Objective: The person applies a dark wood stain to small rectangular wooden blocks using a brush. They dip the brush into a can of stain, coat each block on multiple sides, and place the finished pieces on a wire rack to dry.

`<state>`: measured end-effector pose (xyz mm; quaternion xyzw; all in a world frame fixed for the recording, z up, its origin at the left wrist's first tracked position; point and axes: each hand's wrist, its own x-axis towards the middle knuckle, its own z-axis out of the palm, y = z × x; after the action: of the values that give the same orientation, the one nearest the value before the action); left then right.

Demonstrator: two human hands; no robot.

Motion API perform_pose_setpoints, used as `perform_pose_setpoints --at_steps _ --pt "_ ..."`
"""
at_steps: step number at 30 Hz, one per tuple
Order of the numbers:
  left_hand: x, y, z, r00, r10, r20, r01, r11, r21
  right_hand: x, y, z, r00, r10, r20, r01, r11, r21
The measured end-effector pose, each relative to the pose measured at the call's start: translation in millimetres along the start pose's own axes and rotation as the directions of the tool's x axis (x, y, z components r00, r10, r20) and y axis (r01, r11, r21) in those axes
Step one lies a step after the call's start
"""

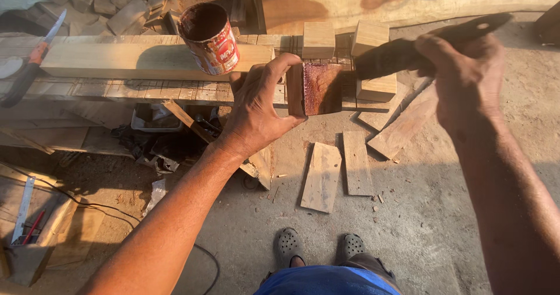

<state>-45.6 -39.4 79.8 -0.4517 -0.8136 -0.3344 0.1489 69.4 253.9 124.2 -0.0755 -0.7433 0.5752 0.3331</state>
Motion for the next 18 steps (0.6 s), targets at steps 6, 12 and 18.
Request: perform_pose_setpoints --at_steps 6,12,18 --pt "4 8 -8 0.983 0.151 -0.105 -0.159 0.985 -0.07 5 -4 2 0.971 -0.009 0.24 -0.108 0.875 0.473" --pt "7 2 -18 0.984 0.175 0.03 -0.177 0.983 0.057 4 -4 1 0.998 0.031 0.063 -0.055 0.898 0.437" --pt "7 0 -20 0.939 0.344 0.023 -0.343 0.925 0.162 18 -13 -5 0.972 0.232 0.046 -0.236 0.965 0.116"
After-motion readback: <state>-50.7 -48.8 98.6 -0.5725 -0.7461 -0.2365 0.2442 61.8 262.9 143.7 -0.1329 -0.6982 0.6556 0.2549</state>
